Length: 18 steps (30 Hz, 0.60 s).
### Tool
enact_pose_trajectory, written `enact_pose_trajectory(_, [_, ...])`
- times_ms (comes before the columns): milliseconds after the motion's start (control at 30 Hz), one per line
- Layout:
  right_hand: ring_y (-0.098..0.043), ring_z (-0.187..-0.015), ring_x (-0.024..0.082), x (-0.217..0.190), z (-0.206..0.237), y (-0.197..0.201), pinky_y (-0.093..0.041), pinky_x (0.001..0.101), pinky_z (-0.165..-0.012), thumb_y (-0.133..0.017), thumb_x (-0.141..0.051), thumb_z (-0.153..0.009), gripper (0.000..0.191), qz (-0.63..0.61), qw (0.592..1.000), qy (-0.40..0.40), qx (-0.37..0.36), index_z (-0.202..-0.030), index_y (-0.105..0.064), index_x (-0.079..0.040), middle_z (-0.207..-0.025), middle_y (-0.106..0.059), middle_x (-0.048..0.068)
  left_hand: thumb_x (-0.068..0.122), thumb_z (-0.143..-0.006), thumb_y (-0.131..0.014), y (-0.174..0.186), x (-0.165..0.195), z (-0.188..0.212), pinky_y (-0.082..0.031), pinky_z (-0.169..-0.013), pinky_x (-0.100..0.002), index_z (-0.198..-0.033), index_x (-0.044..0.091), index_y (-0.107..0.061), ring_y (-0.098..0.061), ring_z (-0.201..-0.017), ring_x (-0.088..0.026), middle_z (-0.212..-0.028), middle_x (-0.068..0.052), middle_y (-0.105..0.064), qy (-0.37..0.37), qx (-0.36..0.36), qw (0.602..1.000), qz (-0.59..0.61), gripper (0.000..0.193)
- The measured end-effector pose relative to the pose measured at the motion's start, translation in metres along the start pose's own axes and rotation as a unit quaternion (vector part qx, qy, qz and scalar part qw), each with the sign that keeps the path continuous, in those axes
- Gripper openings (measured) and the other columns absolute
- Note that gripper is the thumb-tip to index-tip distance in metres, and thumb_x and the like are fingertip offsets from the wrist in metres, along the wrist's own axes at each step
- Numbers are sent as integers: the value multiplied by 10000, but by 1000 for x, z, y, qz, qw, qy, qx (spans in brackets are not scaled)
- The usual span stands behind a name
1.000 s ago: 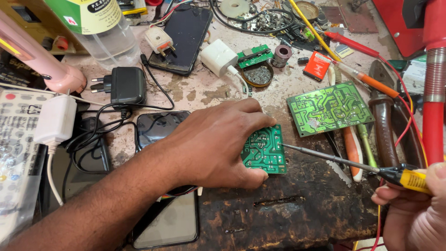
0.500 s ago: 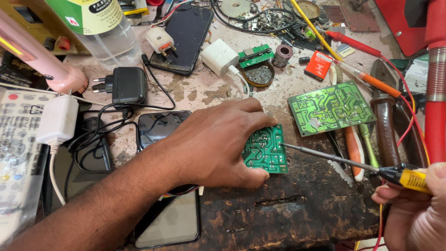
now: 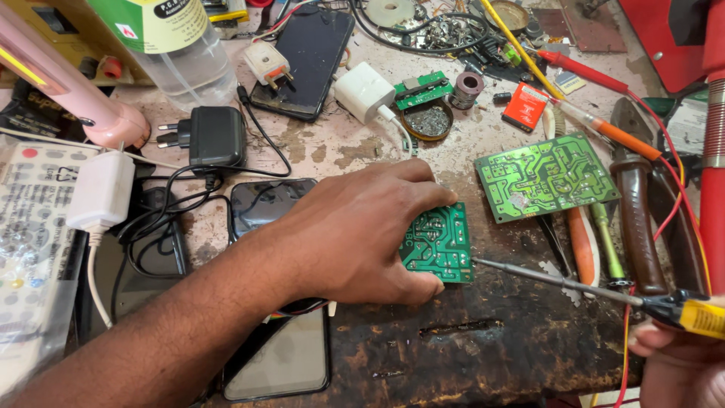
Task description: The person holds a green circuit board on a cluttered workbench and solders its joints with a soldering iron, repositioning the board repeatedly. They then use tweezers to work on components, handle a second populated board with a ribbon cable, and finally hold and turn over another board while touching its parts.
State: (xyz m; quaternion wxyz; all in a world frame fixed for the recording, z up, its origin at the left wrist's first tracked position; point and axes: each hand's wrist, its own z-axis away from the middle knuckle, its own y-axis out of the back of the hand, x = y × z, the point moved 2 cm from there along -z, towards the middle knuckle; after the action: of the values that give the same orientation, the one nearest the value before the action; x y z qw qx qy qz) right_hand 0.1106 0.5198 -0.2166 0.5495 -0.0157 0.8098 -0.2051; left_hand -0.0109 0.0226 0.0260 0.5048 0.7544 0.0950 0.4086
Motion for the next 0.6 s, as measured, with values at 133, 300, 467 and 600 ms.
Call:
enact_pose_trajectory(133, [-599,-759,244,1,-1,2,-482,386,-677,-525,-380,-1172,382,29,999,-5,32,-1122,-559,-2,-941,-628,161,468,-640,-816,-1,0,0,-528,-836,-483,-1311,91,-629,-644,-1069,-340,-1163,-109,-634,4,-1,1000,-7,793])
enact_pose_trajectory(300, [-602,-718,244,-1,-5,-4,-501,375,-657,-495,-325,-1165,357,18,1000,0,18,-1108,-561,21,-917,-627,173,471,-644,-818,0,0,0,-533,-844,-480,-1307,82,-635,-647,-1070,-344,-1169,-114,-637,-8,9,1000,-3,790])
enact_pose_trajectory(467, [-633,-767,244,-9,-3,-15,-546,387,-705,-606,-349,-1138,378,43,998,31,-28,-1154,-569,27,-955,-644,184,474,-641,-814,-2,-1,-1,-535,-835,-476,-1315,80,-625,-652,-1060,-328,-1171,-109,-634,3,-2,1000,-3,803])
enact_pose_trajectory(600, [-653,-810,235,-11,0,-21,-576,390,-741,-676,-387,-1141,416,46,997,46,-44,-1187,-572,13,-983,-654,177,470,-643,-814,-2,-1,-1,-536,-833,-475,-1315,79,-624,-653,-1057,-325,-1158,-108,-635,2,-4,1000,-2,800])
